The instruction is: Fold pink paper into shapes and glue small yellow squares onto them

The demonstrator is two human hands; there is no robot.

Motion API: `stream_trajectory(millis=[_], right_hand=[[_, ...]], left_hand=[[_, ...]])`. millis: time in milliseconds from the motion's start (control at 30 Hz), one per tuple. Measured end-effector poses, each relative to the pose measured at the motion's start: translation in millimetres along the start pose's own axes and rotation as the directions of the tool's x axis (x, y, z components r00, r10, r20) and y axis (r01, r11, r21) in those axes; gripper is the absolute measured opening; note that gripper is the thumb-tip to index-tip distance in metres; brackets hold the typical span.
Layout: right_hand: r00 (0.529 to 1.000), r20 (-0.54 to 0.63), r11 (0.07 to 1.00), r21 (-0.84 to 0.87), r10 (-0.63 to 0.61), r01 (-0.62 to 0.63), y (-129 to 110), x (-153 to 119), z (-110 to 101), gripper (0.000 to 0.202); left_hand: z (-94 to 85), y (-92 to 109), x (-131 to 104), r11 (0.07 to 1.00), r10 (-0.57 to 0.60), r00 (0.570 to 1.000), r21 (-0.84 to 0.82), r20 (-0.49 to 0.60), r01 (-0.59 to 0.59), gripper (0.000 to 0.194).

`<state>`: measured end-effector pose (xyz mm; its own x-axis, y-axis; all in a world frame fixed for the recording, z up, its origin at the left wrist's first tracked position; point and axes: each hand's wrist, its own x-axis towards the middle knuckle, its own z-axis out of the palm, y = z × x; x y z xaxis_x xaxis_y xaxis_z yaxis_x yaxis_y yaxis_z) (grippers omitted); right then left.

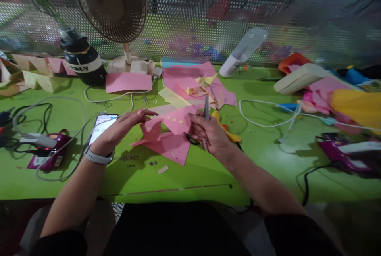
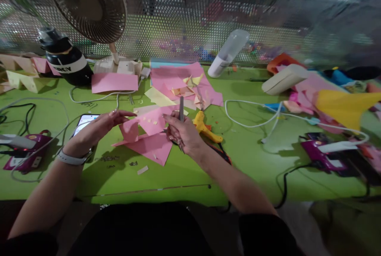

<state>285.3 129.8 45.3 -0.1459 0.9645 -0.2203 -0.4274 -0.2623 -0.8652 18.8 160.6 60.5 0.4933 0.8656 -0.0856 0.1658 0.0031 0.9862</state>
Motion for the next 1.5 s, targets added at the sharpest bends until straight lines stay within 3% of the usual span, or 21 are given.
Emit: stream_trajectory(millis=[167, 267, 400, 500, 600, 700, 767, 833, 900, 967, 1000, 1100, 1167, 1367, 1500], right_hand=[[0.997, -0.011, 0.994, -0.080, -0.081, 0.080, -13.7, -6.1, -1.6, 0.040], [0.995, -0.019, 0.971, -0.217, -0.103, 0.096, -17.5, -11.1, -8.8, 0.035], [0.954, -0.079, 0.853, -0.473, -0.288, 0.218, -36.8, -9.8, -21.7, 0.027], [0.919, 0.037, 0.724, -0.603, -0.394, 0.335, -61.5, 2.5, -23.3, 0.024], [0.945, 0.258, 0.679, -0.658, -0.203, 0.326, -80.0, 19.9, -18.0, 0.036], [0.917, 0.398, 0.652, -0.701, 0.022, 0.289, -85.2, 32.9, -11.8, 0.035], [0.903, 0.428, 0.625, -0.718, 0.049, 0.306, -85.8, 38.1, -10.3, 0.030], [0.910, 0.413, 0.599, -0.721, -0.032, 0.348, -89.7, 43.6, -13.4, 0.029], [0.916, 0.342, 0.545, -0.738, -0.209, 0.399, -99.8, 51.8, -22.1, 0.025], [0.889, 0.223, 0.474, -0.780, -0.401, 0.409, -114.9, 62.7, -35.7, 0.017], [0.874, 0.164, 0.452, -0.804, -0.457, 0.387, -123.0, 68.4, -43.5, 0.015], [0.874, 0.032, 0.448, -0.849, -0.485, 0.280, -142.0, 81.7, -66.0, 0.013], [0.889, -0.017, 0.464, -0.857, -0.457, 0.222, -147.1, 86.9, -77.1, 0.015], [0.885, 0.038, 0.514, -0.803, -0.464, 0.303, -148.2, 105.2, -90.8, 0.021], [0.879, 0.033, 0.437, -0.858, -0.476, 0.269, -154.6, 137.5, -88.0, 0.019]], left_hand=[[-5.5, 6.4, -1.8, 0.998, 0.053, 0.997, -0.016, -0.063, -0.054, 0.042], [-10.7, 7.6, -2.7, 0.988, 0.143, 0.982, 0.070, -0.120, -0.135, 0.041], [-18.2, 13.8, -6.7, 0.917, 0.246, 0.966, 0.340, -0.075, -0.208, 0.044], [-19.4, 26.9, -11.7, 0.838, 0.260, 0.966, 0.500, -0.013, -0.219, 0.046], [-19.1, 43.3, -15.6, 0.771, 0.269, 0.962, 0.588, 0.049, -0.245, 0.046], [-19.8, 57.1, -17.4, 0.740, 0.299, 0.952, 0.613, 0.070, -0.278, 0.043], [-20.5, 62.5, -17.3, 0.729, 0.335, 0.940, 0.616, 0.057, -0.298, 0.044], [-21.0, 62.8, -16.3, 0.717, 0.417, 0.909, 0.612, 0.005, -0.333, 0.056], [-20.6, 57.1, -15.0, 0.718, 0.515, 0.852, 0.589, -0.091, -0.371, 0.068], [-18.9, 46.0, -14.6, 0.752, 0.558, 0.801, 0.541, -0.216, -0.378, 0.064], [-17.4, 39.2, -15.0, 0.779, 0.541, 0.799, 0.514, -0.264, -0.358, 0.059], [-10.6, 18.2, -19.2, 0.861, 0.378, 0.867, 0.467, -0.323, -0.202, 0.052], [-5.2, 6.6, -23.0, 0.880, 0.317, 0.891, 0.452, -0.324, -0.149, 0.052], [3.5, -17.9, -26.2, 0.896, 0.273, 0.910, 0.427, -0.311, -0.123, 0.050], [2.8, -28.8, -25.3, 0.911, 0.239, 0.918, 0.399, -0.316, -0.100, 0.051]])
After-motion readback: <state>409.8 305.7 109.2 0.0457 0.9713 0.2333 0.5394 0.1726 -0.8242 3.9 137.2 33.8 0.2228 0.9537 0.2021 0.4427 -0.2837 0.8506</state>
